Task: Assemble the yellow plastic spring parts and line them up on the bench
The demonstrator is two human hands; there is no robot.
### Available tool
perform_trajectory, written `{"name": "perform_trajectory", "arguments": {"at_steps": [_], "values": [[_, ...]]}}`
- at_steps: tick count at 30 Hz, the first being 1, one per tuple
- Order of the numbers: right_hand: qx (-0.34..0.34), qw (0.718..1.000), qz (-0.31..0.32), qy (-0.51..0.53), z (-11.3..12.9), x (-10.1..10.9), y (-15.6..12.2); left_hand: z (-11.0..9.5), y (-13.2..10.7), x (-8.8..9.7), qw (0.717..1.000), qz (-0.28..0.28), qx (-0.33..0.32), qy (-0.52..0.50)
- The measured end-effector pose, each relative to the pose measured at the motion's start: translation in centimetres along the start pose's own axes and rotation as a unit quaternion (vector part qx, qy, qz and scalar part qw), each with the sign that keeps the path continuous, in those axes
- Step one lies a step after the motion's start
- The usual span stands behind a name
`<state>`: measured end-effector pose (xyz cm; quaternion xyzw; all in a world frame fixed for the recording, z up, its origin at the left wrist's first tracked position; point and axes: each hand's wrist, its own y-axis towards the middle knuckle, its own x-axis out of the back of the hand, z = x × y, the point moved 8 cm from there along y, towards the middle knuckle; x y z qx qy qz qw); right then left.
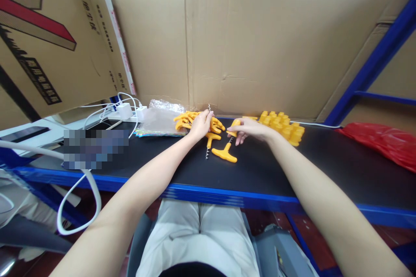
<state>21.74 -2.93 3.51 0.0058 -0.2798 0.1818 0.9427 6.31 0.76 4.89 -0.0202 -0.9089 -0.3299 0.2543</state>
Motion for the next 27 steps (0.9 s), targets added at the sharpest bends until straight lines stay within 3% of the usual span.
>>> {"name": "perform_trajectory", "arguments": {"at_steps": [3,6,10,16,22,27], "values": [[-0.027,0.992,0.106,0.064,-0.4,-2.4,-0.2,0.1,-0.3,-0.1,0.996,0.009,0.049,-0.072],[-0.031,0.987,0.135,0.085,-1.0,-3.4,0.4,0.4,-0.4,-0.6,0.988,0.026,0.089,-0.12],[-0.007,0.99,0.086,0.112,-1.6,-3.1,1.6,0.5,-0.5,-1.5,0.981,0.064,0.117,-0.143],[0.021,0.99,0.016,0.136,-1.8,-2.5,2.4,1.1,-0.7,-2.9,0.982,0.114,0.105,-0.112],[0.043,0.989,-0.01,0.139,-1.6,-2.3,2.7,2.4,-0.3,-2.7,0.994,0.084,0.06,-0.015],[0.047,0.99,-0.014,0.135,-1.6,-2.2,2.7,0.7,0.0,-1.6,0.997,0.05,-0.012,0.056]]}}
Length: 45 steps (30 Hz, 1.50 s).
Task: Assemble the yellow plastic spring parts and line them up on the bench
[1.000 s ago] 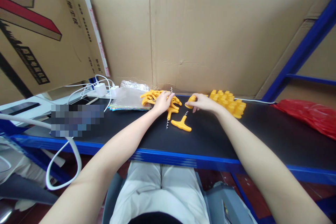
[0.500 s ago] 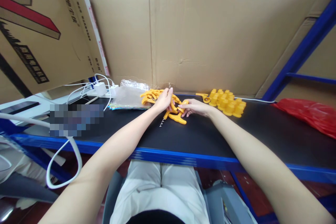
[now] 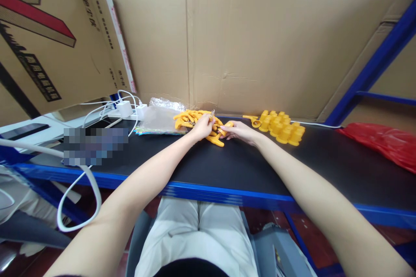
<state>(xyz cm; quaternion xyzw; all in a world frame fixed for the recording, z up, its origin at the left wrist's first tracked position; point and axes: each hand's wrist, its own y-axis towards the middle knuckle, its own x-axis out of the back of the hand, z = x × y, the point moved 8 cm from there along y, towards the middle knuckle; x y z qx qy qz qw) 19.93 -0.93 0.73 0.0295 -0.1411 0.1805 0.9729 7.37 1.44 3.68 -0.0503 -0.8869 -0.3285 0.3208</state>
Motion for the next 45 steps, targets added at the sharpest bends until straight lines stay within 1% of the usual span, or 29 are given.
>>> {"name": "perform_trajectory", "arguments": {"at_steps": [2,5,7,10,12,13,14,16,17,18,19,21,23,25,32,36,39,42,45], "values": [[0.006,1.0,-0.001,-0.003,-0.1,0.0,0.1,-1.1,-0.1,0.7,0.998,-0.019,-0.032,0.043],[0.014,1.0,-0.004,-0.018,-0.1,0.0,0.2,-2.0,-0.3,1.5,0.996,-0.037,-0.039,0.072],[0.016,0.999,-0.004,-0.028,0.0,0.0,0.2,-2.1,-0.4,1.7,0.995,-0.041,-0.034,0.083],[0.014,0.999,-0.007,-0.048,0.3,0.2,0.0,-2.0,-0.3,1.9,0.992,-0.044,-0.044,0.111],[0.015,0.992,-0.045,-0.119,0.6,1.1,-0.2,-1.8,-0.2,2.0,0.988,-0.046,-0.045,0.141],[0.017,0.98,-0.08,-0.181,1.0,1.9,-0.3,-1.6,-0.1,2.1,0.985,-0.046,-0.041,0.158],[0.022,0.96,-0.116,-0.255,1.4,2.7,-0.4,-1.5,-0.1,2.3,0.983,-0.045,-0.036,0.176],[0.031,0.901,-0.172,-0.397,2.3,4.0,-0.8,-1.3,-0.2,2.4,0.976,-0.034,-0.027,0.212],[0.034,0.875,-0.181,-0.448,2.6,4.3,-0.9,-1.3,-0.3,2.3,0.973,-0.025,-0.024,0.23],[0.034,0.857,-0.18,-0.481,2.8,4.5,-1.0,-1.2,-0.5,2.3,0.969,-0.013,-0.021,0.247],[0.032,0.846,-0.173,-0.502,2.9,4.6,-1.0,-1.2,-0.6,2.1,0.964,0.001,-0.019,0.264],[0.028,0.836,-0.16,-0.525,2.8,4.7,-1.0,-1.2,-0.8,1.7,0.955,0.032,-0.013,0.295],[0.024,0.83,-0.146,-0.537,2.7,4.7,-1.0,-1.2,-1.0,1.3,0.945,0.059,-0.01,0.321],[0.023,0.827,-0.137,-0.544,2.4,4.6,-0.9,-1.3,-1.0,0.9,0.939,0.074,-0.013,0.335],[0.035,0.835,-0.125,-0.534,2.1,4.3,-0.5,-2.0,-1.3,0.2,0.943,0.087,-0.017,0.32],[0.005,0.82,-0.134,-0.557,2.1,4.8,-0.7,-2.0,-1.5,0.0,0.938,0.093,-0.021,0.332],[-0.015,0.815,-0.128,-0.564,2.0,5.4,-0.9,-1.9,-1.5,-0.1,0.925,0.107,-0.018,0.364],[-0.017,0.82,-0.124,-0.559,2.1,5.5,-1.1,-1.9,-1.6,-0.3,0.91,0.119,-0.024,0.397],[0.018,0.835,-0.109,-0.539,2.6,4.7,-1.2,-1.8,-1.6,-0.4,0.904,0.118,-0.028,0.411]]}}
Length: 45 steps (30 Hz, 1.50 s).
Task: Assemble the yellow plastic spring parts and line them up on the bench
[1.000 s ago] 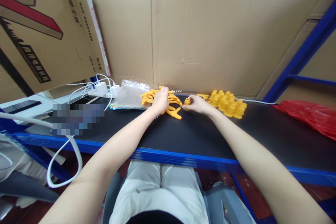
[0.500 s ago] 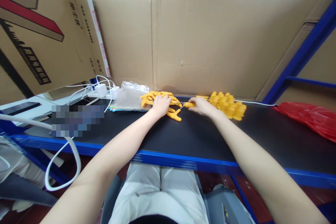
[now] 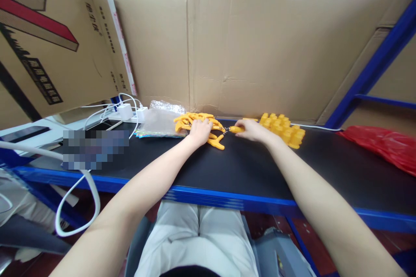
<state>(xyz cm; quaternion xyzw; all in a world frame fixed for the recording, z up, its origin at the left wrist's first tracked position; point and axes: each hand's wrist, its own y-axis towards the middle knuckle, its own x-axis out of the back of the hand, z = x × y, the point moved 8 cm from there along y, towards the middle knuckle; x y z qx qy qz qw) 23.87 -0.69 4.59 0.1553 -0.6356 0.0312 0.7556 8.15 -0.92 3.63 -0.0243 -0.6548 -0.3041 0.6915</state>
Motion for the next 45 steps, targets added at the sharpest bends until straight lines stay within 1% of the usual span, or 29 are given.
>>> {"name": "perform_trajectory", "arguments": {"at_steps": [2,4,6,8,10,12,15,19,22,25,27,29,31,33,34,36,39,41,43,45], "values": [[0.047,0.998,-0.002,0.04,1.1,0.0,-0.1,-0.1,0.0,0.0,1.0,-0.009,-0.008,0.003],[0.09,0.993,-0.003,0.08,2.0,-0.1,-0.2,-0.5,0.1,0.3,0.999,-0.027,-0.035,0.001],[0.112,0.988,-0.003,0.102,2.4,-0.3,-0.2,-1.0,0.1,0.9,0.996,-0.049,-0.074,-0.011],[0.114,0.987,-0.006,0.11,2.3,-0.3,-0.1,-1.4,0.0,1.6,0.992,-0.073,-0.1,-0.037],[0.11,0.987,-0.008,0.113,2.0,-0.4,0.0,-1.2,-0.1,2.2,0.99,-0.089,-0.09,-0.067],[0.109,0.987,-0.01,0.12,1.8,-0.4,0.1,-0.6,-0.1,2.3,0.991,-0.09,-0.06,-0.083],[0.111,0.985,-0.019,0.127,1.5,-0.3,0.1,0.1,0.0,1.8,0.994,-0.069,-0.029,-0.084],[0.117,0.984,-0.03,0.134,1.3,-0.1,0.2,0.8,0.2,1.2,0.996,-0.043,-0.012,-0.074],[0.125,0.979,-0.027,0.162,1.5,-0.1,0.1,1.1,0.3,1.0,0.996,-0.03,0.0,-0.089],[0.101,0.972,-0.016,0.212,1.1,-0.3,0.2,1.3,0.3,0.9,0.994,-0.025,0.001,-0.104],[0.068,0.968,-0.003,0.243,0.3,-0.7,0.3,1.7,0.4,0.7,0.993,-0.024,0.006,-0.113],[0.038,0.956,0.015,0.291,-0.5,-1.1,0.4,2.0,0.4,0.6,0.992,-0.022,0.012,-0.126],[0.02,0.931,0.022,0.363,-1.3,-1.2,0.3,2.3,0.4,0.5,0.99,-0.019,0.015,-0.14],[0.008,0.899,0.032,0.437,-1.7,-1.3,0.2,2.4,0.4,0.5,0.988,-0.018,0.013,-0.15],[0.001,0.886,0.041,0.462,-1.8,-1.4,0.1,2.4,0.4,0.4,0.988,-0.018,0.01,-0.153],[-0.012,0.87,0.063,0.489,-1.9,-1.7,-0.1,2.3,0.4,0.4,0.988,-0.018,0.005,-0.152],[-0.022,0.861,0.087,0.5,-1.6,-2.1,-0.2,2.2,0.4,0.2,0.989,-0.015,0.003,-0.145],[-0.047,0.859,0.101,0.5,-1.6,-2.8,-0.1,2.2,0.4,0.2,0.99,-0.013,0.008,-0.143],[-0.085,0.864,0.106,0.486,-1.8,-3.6,0.1,2.2,0.4,0.2,0.99,-0.016,0.014,-0.142],[-0.109,0.869,0.104,0.472,-2.1,-4.3,0.3,2.2,0.4,0.4,0.99,-0.021,0.017,-0.141]]}}
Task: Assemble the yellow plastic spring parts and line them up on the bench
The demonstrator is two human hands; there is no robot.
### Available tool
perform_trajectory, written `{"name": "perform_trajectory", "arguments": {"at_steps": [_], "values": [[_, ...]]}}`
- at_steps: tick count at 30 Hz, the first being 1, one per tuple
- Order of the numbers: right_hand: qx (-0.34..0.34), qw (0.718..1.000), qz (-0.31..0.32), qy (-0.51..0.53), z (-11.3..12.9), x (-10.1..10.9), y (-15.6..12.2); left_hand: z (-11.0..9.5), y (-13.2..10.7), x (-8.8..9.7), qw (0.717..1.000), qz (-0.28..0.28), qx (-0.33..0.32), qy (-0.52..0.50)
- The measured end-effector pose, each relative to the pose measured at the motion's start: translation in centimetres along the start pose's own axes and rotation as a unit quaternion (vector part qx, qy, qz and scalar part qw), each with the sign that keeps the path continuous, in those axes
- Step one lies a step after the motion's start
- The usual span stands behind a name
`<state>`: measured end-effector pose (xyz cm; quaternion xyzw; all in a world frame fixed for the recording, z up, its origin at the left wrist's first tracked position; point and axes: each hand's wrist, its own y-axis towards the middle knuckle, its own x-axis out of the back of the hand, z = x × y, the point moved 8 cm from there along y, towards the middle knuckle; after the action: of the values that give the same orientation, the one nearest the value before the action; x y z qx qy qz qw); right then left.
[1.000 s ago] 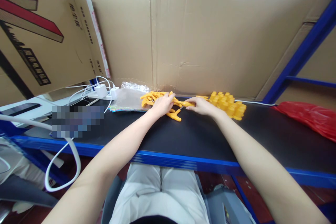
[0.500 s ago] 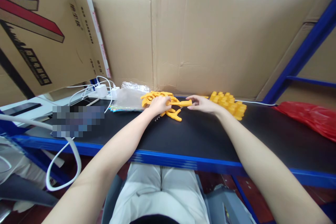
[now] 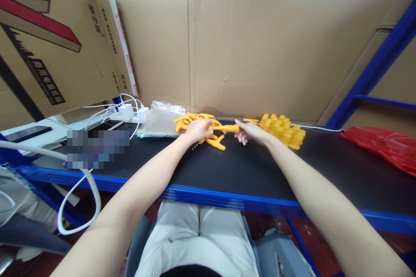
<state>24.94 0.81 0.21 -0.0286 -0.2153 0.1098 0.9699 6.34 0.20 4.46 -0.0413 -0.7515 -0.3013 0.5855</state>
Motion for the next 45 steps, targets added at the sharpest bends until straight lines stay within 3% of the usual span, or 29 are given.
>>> {"name": "perform_trajectory", "arguments": {"at_steps": [4,7,10,15,22,29,36,41,45], "values": [[-0.017,1.0,0.01,0.009,-0.6,-0.1,0.4,0.0,0.1,0.0,1.0,-0.001,0.004,-0.005],[-0.049,0.996,0.068,0.04,-1.0,-0.5,-0.1,0.2,0.1,-0.2,1.0,0.003,0.008,-0.012],[-0.031,0.992,0.107,0.067,-0.5,-0.5,-1.0,0.3,0.2,-0.4,1.0,0.005,0.011,-0.018],[0.031,0.993,0.083,0.072,0.7,0.2,-1.5,0.2,0.1,-0.3,1.0,0.006,0.009,-0.008],[0.018,0.996,0.063,0.061,0.6,-0.2,-0.8,0.1,0.0,0.2,1.0,-0.003,0.009,0.006],[-0.032,0.997,0.0,0.072,-0.1,-0.5,-0.1,0.0,0.0,0.5,1.0,-0.007,0.012,0.019],[-0.036,0.992,0.093,0.076,-0.2,-1.2,-0.8,0.7,0.2,0.2,1.0,-0.002,0.026,0.01],[0.041,0.994,0.075,0.066,0.5,-0.3,-0.9,1.1,0.2,0.1,0.999,0.004,0.035,0.008],[0.065,0.995,0.049,0.056,0.5,0.1,-0.3,1.1,0.2,0.1,0.999,0.006,0.039,0.01]]}}
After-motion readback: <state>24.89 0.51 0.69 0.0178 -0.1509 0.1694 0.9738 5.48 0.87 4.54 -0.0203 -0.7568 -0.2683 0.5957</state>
